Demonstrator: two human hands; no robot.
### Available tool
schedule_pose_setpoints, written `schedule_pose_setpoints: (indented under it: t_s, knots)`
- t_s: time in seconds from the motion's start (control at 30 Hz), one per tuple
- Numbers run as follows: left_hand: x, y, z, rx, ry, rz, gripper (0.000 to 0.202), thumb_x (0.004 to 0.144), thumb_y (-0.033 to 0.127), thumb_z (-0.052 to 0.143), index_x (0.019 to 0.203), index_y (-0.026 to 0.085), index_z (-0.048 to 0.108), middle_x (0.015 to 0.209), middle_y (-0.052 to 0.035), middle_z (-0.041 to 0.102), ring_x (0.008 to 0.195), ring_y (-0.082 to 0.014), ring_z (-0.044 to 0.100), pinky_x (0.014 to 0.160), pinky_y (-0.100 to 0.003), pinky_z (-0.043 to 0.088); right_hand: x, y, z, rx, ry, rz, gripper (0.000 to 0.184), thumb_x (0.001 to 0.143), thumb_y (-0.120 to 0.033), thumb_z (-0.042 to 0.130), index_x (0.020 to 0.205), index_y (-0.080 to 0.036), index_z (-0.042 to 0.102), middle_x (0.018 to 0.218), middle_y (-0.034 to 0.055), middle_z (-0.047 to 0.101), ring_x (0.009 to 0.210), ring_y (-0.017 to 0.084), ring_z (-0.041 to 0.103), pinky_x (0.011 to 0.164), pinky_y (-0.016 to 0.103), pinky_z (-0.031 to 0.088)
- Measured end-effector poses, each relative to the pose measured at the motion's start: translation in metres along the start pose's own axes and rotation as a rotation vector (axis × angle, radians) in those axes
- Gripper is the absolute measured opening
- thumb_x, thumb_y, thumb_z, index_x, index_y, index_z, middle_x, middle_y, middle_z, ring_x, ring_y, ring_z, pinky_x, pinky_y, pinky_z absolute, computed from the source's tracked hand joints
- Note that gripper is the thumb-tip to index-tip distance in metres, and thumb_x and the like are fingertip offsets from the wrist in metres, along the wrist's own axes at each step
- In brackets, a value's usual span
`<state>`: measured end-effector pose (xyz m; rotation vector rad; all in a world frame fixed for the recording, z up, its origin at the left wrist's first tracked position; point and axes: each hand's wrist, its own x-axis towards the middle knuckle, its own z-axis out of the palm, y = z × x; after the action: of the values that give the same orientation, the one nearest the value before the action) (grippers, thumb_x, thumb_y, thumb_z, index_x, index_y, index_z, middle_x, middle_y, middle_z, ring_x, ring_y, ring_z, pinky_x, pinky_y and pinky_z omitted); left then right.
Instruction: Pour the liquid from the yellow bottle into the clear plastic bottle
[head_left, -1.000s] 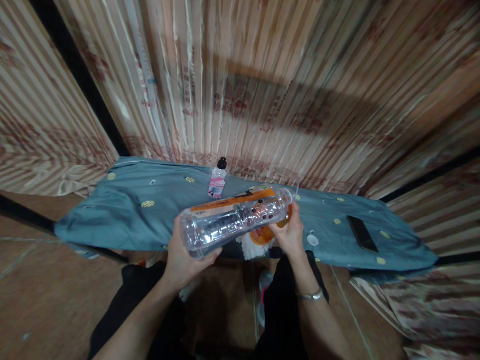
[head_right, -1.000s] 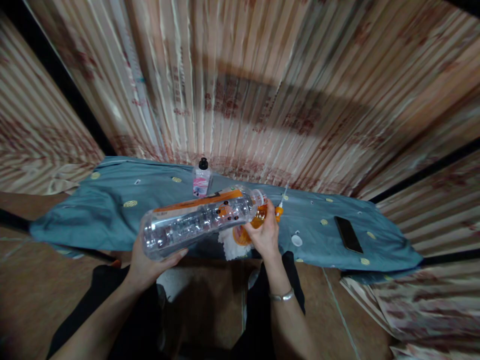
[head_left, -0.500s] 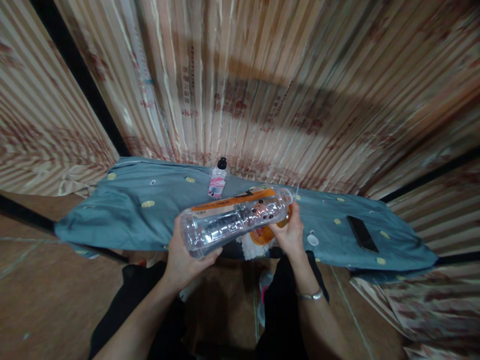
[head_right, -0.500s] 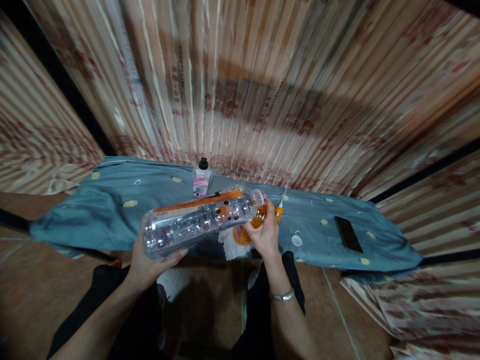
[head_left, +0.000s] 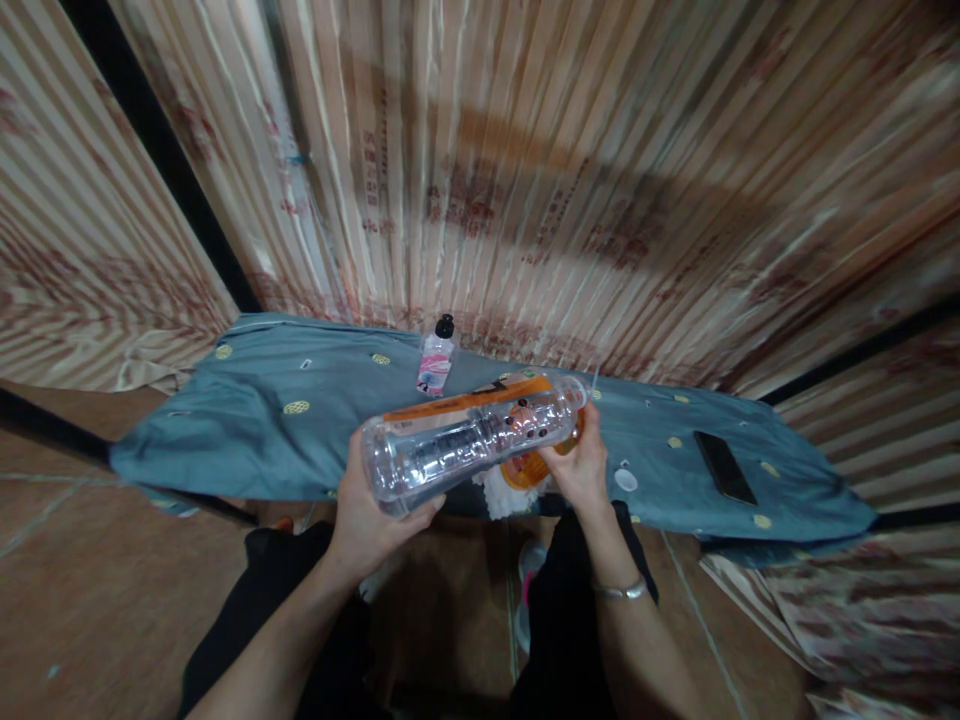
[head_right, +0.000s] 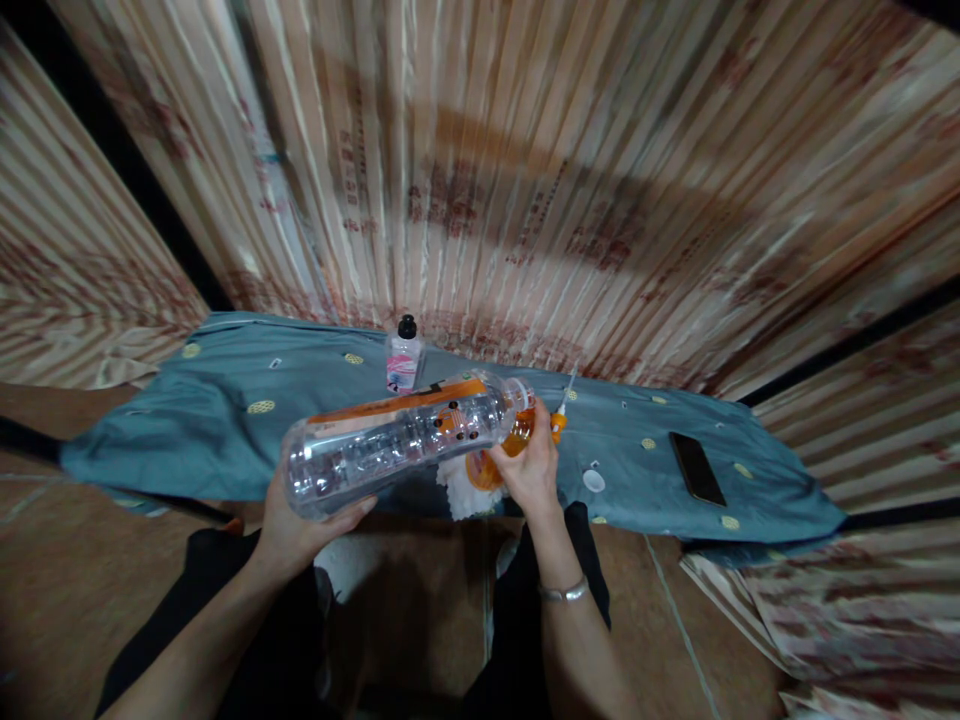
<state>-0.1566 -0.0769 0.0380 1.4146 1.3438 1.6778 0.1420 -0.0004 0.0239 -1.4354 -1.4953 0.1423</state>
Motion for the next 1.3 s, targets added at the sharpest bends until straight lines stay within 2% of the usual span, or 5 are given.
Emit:
schedule_pose_setpoints:
  t_s: [0.53,0.77,1.0,1.3]
  knots:
    - [-0.0005,-0.0003,-0.0012,-0.003,0.000,-0.023,0.099,0.063,0.057,0.102,0.144,0.024,0.055,0.119,-0.0094,0.080,0.108,-0.0347,0.086,0.099,-0.052,0.074,0.0000,-0.0010,-0.0011,0.004,-0.004,0.017,0.090,0.075,-0.049,0.085,0.157,-0.021,0.059,0.140,0.0175,0.081,0.124,0.037,0.082,0.110,0.056,0.068]
    - [-0.0011,-0.0006,-0.0014,-0.024,-0.005,0.004,0.094,0.065,0.057,0.103,0.143,0.031,0.057,0.120,-0.0069,0.081,0.108,-0.0361,0.087,0.098,-0.057,0.075,0.0002,-0.0028,-0.0008,0.020,0.000,0.033,0.090,0.074,-0.050,0.085,0.155,-0.019,0.060,0.141,0.0192,0.080,0.124,0.038,0.082,0.110,0.057,0.068]
    - [-0.0016,-0.0036,-0.0027,0.023,-0.004,0.005,0.098,0.066,0.061,0.101,0.145,0.025,0.057,0.124,-0.0102,0.082,0.113,-0.0363,0.087,0.102,-0.056,0.073,-0.0001,-0.0049,-0.0007,0.023,-0.002,0.025,0.090,0.075,-0.050,0.084,0.155,-0.020,0.059,0.142,0.0187,0.079,0.125,0.038,0.081,0.110,0.056,0.067]
    - [-0.0014,-0.0029,-0.0025,0.009,-0.026,0.003,0.096,0.068,0.059,0.100,0.146,0.026,0.055,0.126,-0.0117,0.082,0.114,-0.0383,0.087,0.105,-0.062,0.072,0.0000,-0.0004,-0.0009,-0.002,0.002,-0.004,0.089,0.075,-0.048,0.084,0.156,-0.020,0.059,0.140,0.0174,0.081,0.121,0.037,0.083,0.106,0.054,0.069]
